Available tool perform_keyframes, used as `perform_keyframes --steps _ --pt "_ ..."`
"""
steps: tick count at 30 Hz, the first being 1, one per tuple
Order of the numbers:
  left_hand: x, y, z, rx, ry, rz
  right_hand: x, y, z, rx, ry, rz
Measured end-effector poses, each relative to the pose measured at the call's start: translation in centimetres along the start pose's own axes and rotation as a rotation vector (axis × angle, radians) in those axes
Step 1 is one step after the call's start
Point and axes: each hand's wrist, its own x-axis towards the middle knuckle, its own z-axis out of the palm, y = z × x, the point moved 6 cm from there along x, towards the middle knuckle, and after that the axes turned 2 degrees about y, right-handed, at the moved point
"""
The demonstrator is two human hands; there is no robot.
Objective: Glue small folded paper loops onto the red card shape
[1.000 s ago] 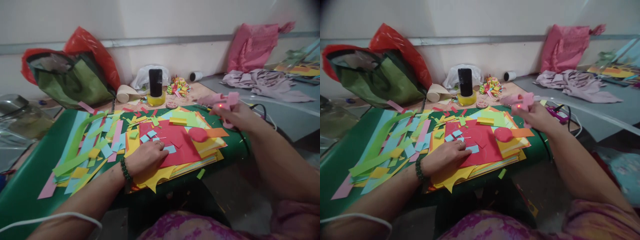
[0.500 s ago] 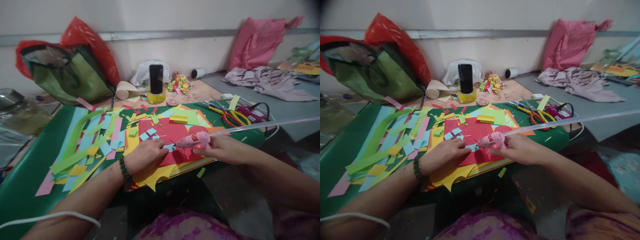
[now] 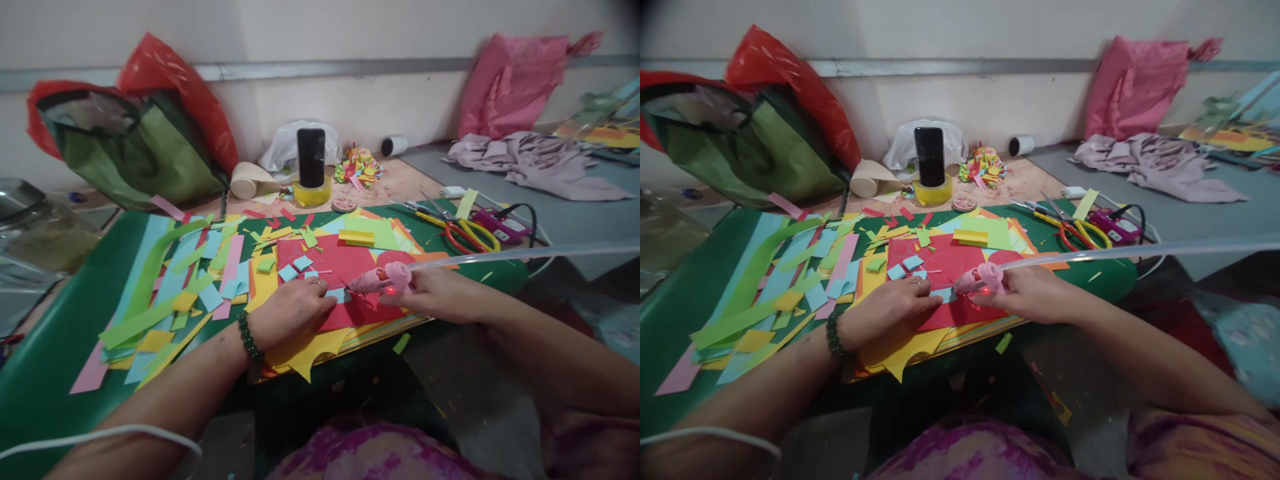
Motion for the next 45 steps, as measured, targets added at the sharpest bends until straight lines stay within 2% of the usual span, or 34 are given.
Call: perform_keyframes --steps 6,11,13,16,18,20,23,25,28,30,33,35,36,37,39,41,43,45 --pt "0.0 0.0 -0.1 0.022 -0.014 0.0 -0.7 -0.4 -0.2 0.031 -0.084 -0.037" --pt "-0.1 0.1 -0.1 0.009 -0.01 -0.004 -0.9 -0.9 -0.9 0.083 0.012 -0.089" --pt "0.0 0.2 -0.1 0.019 0.004 0.004 -0.7 -0.4 -1.6 0.123 0.119 -0.085" --pt "0.0 -0.3 -0.6 -0.002 0.064 -0.019 0.3 2.1 -4.1 0.105 0.394 0.02" --pt "-0.2 -0.8 -1.6 -0.085 0.163 -0.035 1.4 4.3 -6.1 0.045 0.573 0.106" --pt "-0.5 -1.5 -3.1 -0.213 0.334 -0.061 2.9 6.6 -7.8 -0.03 0.66 0.187" --pt "-1.5 -3.1 -5.4 -0.357 0.644 -0.168 5.7 9.7 -8.7 -0.179 0.607 0.382" --pt "-2.1 -3.7 -6.2 -0.374 0.77 -0.239 7.3 11.1 -8.3 -0.234 0.513 0.466" --pt "-2.4 -4.1 -6.5 -0.352 0.819 -0.307 8.9 12.1 -7.6 -0.274 0.394 0.47" --pt "-2.4 -4.2 -6.4 -0.332 0.82 -0.336 8.8 12.2 -7.5 -0.323 0.342 0.452" --pt "-2.5 -4.3 -6.3 -0.297 0.829 -0.372 6.6 11.0 -7.7 -0.517 0.305 0.492" --pt "-2.5 -4.2 -6.2 -0.279 0.84 -0.378 4.5 8.5 -7.5 -0.639 0.359 0.494" --pt "-2.5 -4.1 -6.1 -0.267 0.846 -0.371 3.8 6.6 -6.8 -0.607 0.362 0.415" --pt "-2.4 -4.0 -6.1 -0.25 0.852 -0.361 3.3 4.6 -5.9 -0.526 0.355 0.307" --pt "-2.3 -3.8 -6.0 -0.203 0.861 -0.336 3.3 -0.3 -2.9 -0.235 0.237 -0.031" --pt "-2.4 -3.7 -5.9 -0.151 0.869 -0.326 4.2 -4.2 -0.8 -0.015 0.221 -0.227" --pt "-2.6 -3.8 -5.9 -0.095 0.874 -0.328 5.9 -6.3 0.6 0.164 0.251 -0.312" --pt "-2.9 -3.9 -6.0 -0.024 0.873 -0.34 8.0 -7.1 1.7 0.344 0.245 -0.322"
